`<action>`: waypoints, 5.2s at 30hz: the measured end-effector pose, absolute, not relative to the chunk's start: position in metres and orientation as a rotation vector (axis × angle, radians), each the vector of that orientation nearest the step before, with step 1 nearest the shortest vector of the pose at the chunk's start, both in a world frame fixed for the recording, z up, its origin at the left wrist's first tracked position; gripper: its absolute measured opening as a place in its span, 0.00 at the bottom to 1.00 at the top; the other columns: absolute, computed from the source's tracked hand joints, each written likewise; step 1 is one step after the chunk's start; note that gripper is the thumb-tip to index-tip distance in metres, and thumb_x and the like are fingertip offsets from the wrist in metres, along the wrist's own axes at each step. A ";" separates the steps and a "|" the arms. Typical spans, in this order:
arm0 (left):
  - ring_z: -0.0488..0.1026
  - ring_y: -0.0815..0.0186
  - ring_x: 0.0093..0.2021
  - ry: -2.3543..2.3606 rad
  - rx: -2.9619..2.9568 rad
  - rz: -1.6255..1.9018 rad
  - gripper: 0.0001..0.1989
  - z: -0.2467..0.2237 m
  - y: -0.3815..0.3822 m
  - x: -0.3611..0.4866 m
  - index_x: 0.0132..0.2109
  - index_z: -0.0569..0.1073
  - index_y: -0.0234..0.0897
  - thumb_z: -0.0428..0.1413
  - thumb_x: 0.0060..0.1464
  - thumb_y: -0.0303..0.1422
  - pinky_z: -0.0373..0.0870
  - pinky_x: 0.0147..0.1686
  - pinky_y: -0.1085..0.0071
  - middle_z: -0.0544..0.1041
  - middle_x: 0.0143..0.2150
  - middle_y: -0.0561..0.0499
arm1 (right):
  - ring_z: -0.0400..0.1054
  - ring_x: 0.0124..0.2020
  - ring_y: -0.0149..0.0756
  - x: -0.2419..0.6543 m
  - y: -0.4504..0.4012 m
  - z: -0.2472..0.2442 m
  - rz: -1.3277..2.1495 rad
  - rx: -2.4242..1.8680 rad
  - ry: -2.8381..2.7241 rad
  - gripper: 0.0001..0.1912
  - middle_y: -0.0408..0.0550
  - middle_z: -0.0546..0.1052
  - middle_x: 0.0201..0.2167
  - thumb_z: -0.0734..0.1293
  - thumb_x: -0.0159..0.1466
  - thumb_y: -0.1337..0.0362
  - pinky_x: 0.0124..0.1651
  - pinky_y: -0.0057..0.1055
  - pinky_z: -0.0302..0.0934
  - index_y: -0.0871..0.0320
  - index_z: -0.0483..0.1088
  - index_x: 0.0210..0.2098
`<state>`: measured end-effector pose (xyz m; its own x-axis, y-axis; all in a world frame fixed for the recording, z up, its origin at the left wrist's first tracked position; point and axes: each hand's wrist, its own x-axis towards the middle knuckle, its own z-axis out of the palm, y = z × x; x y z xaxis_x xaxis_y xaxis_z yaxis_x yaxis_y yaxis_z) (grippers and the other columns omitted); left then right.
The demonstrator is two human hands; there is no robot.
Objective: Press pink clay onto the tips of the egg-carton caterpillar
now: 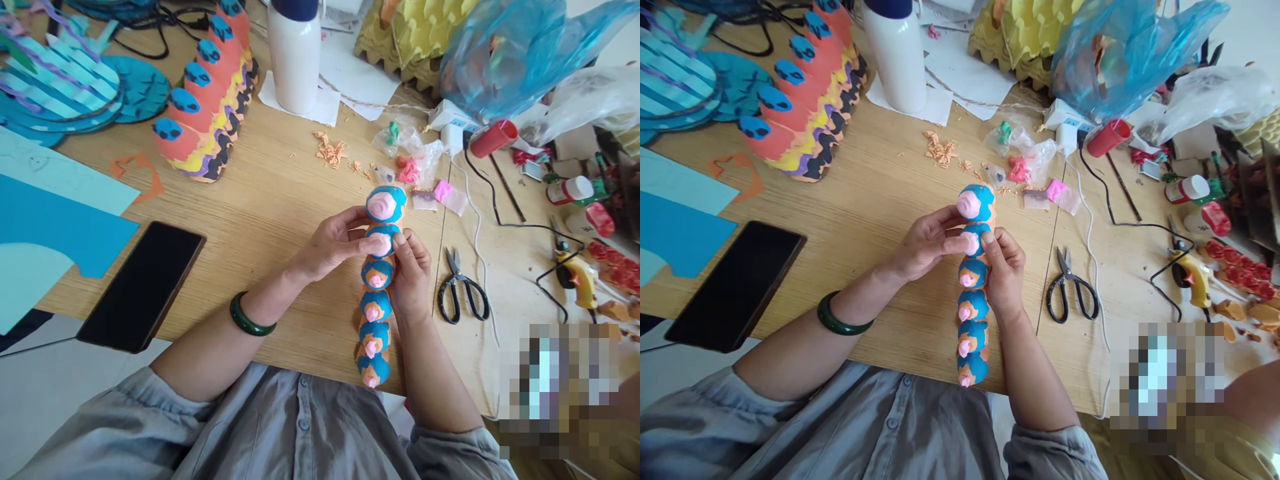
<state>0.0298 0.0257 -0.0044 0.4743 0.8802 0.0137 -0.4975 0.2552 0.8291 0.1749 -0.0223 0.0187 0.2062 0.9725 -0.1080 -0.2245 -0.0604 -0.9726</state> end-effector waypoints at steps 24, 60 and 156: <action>0.69 0.67 0.34 0.480 0.698 0.933 0.16 0.005 0.023 0.032 0.42 0.77 0.39 0.65 0.56 0.47 0.71 0.36 0.70 0.72 0.33 0.53 | 0.52 0.23 0.28 0.170 -0.022 0.016 1.067 -1.259 -0.989 0.21 0.38 0.64 0.21 0.74 0.65 0.50 0.28 0.30 0.54 0.54 0.68 0.23; 0.75 0.65 0.44 0.435 0.623 0.890 0.16 0.006 0.023 0.034 0.47 0.79 0.38 0.69 0.54 0.38 0.72 0.48 0.68 0.79 0.42 0.51 | 0.52 0.23 0.28 0.175 -0.016 0.011 1.160 -1.221 -0.846 0.22 0.37 0.61 0.22 0.74 0.64 0.52 0.24 0.28 0.51 0.54 0.63 0.23; 0.85 0.57 0.46 0.765 0.981 0.997 0.40 -0.009 0.023 0.034 0.62 0.77 0.35 0.74 0.44 0.45 0.80 0.39 0.72 0.82 0.59 0.42 | 0.66 0.26 0.31 0.168 -0.013 0.013 1.429 -1.153 -0.506 0.15 0.37 0.72 0.25 0.72 0.64 0.53 0.33 0.31 0.67 0.52 0.68 0.28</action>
<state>0.0345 0.0227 -0.0095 0.3642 0.9273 -0.0861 -0.3227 0.2124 0.9224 0.1677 -0.0134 0.0131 0.1586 0.9224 -0.3522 -0.4954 -0.2342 -0.8365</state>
